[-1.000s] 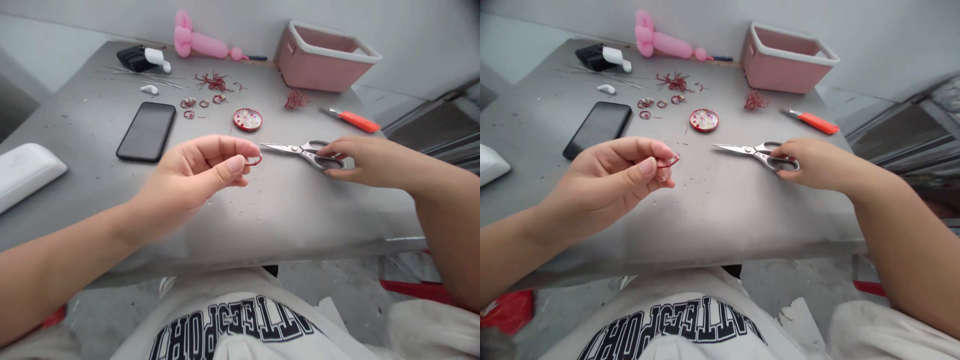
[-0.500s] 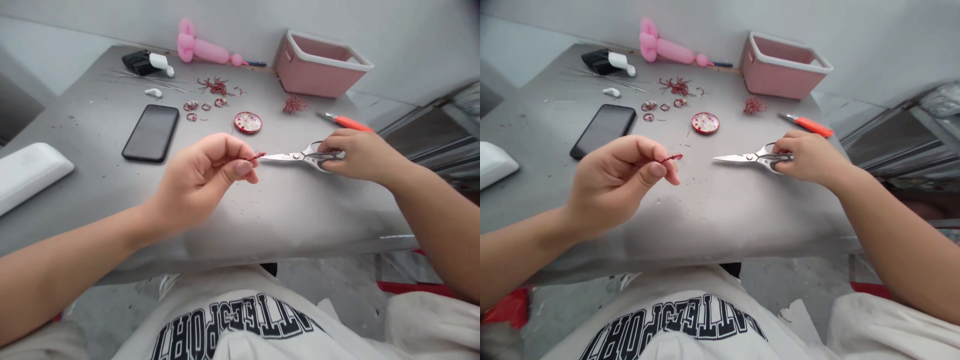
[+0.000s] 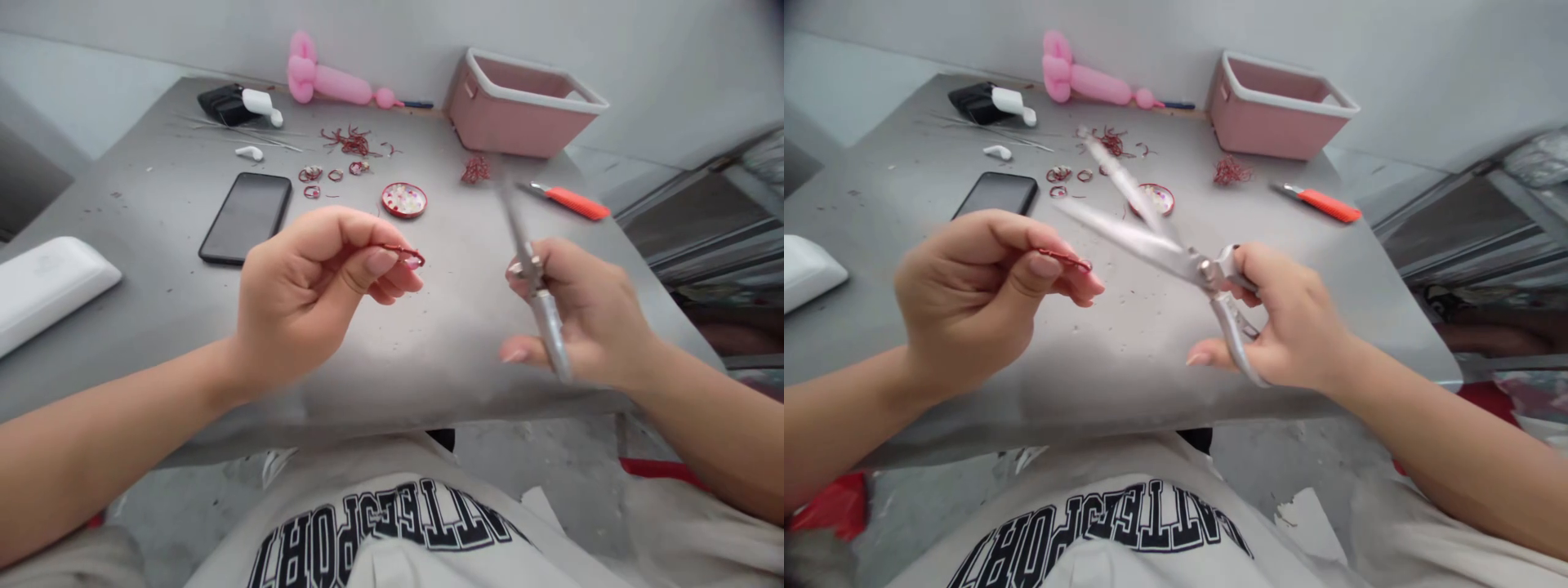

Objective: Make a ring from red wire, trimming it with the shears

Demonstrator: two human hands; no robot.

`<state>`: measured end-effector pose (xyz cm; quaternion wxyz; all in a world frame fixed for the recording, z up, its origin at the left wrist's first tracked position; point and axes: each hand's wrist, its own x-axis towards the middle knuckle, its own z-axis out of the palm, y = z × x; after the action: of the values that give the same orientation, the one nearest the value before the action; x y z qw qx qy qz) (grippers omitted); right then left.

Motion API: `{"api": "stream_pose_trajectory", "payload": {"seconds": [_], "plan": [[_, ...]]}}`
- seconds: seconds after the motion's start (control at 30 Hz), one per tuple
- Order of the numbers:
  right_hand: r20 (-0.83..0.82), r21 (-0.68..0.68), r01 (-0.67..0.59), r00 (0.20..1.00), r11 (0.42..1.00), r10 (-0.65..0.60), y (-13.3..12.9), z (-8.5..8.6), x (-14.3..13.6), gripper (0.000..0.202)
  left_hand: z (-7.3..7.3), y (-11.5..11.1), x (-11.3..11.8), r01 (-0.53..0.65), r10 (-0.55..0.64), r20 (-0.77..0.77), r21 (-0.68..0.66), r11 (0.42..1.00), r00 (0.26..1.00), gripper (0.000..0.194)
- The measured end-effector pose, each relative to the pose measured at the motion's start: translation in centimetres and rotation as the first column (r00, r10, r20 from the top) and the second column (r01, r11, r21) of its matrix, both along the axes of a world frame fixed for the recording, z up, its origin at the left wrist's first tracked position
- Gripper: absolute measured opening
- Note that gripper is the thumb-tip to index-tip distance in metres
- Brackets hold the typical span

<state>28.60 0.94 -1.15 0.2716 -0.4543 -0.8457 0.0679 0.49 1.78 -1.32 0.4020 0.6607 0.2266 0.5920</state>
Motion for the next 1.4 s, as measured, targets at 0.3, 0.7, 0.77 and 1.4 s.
{"api": "stream_pose_trajectory", "payload": {"seconds": [0.3, 0.7, 0.77, 1.4], "plan": [[0.120, 0.233, -0.148, 0.985, 0.961, 0.122, -0.5, 0.2, -2.1, 0.059, -0.2, 0.8, -0.4, 0.039, -0.006, -0.117, 0.281, 0.959, 0.993, 0.032], [0.223, 0.343, -0.207, 0.965, 0.916, 0.135, -0.9, 1.6, -1.9, 0.054, -0.1, 1.0, -1.2, 0.108, 0.005, -0.300, 0.358, 0.927, 0.954, 0.022], [0.225, 0.349, -0.199, 0.966, 0.916, 0.125, -0.8, 1.6, -1.8, 0.055, 0.0, 1.0, -1.4, 0.109, 0.017, -0.319, 0.373, 0.921, 0.948, 0.023], [0.220, 0.299, -0.202, 0.966, 0.933, 0.139, -1.8, 2.4, -2.0, 0.052, 0.2, 0.6, -1.3, 0.127, -0.012, -0.295, 0.374, 0.919, 0.955, 0.018]]}}
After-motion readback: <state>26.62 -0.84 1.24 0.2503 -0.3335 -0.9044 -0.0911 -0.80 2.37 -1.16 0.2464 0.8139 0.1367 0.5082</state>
